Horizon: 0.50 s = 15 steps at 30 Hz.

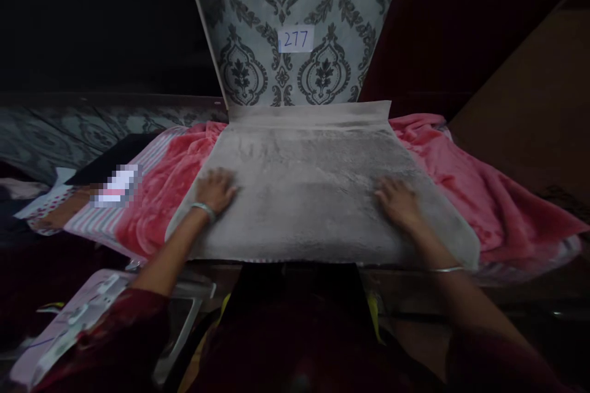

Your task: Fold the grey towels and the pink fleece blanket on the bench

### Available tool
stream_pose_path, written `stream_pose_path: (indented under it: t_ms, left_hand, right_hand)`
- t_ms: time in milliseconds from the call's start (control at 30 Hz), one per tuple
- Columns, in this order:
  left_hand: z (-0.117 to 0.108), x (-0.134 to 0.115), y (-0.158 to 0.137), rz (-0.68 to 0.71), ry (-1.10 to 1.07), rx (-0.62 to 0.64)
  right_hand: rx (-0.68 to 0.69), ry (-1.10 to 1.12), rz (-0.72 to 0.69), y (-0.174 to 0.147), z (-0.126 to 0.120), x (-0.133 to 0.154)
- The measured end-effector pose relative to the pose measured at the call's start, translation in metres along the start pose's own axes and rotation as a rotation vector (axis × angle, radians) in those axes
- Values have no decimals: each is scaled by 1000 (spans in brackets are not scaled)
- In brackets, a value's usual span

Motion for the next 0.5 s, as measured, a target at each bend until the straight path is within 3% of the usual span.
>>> stream_pose_path:
  t_ms: [100, 133, 233, 333, 500]
  left_hand:
    - [32, -82, -14, 282, -4, 188]
    - [42, -103, -20, 307, 0, 237]
    - [54, -127, -34, 259, 0, 237]
    - [49, -97, -42, 167, 18, 206]
    - [30, 5, -57, -120, 102, 153]
  right_hand:
    - [61, 30, -276, -10, 13, 105]
    - [99, 31, -324, -14, 17, 130]
    - [128, 15, -363, -24, 27, 159]
    - [100, -5, -328, -30, 29, 131]
    - [8, -58, -64, -45, 37, 14]
Point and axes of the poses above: each hand's wrist, its own y-axis towards the middle knuckle, its own z-axis out of the palm, x = y × z, the point moved 3 cm from there along y, towards the middle knuckle, and after that the axes turned 2 degrees about -z, right-handed, at the moved point
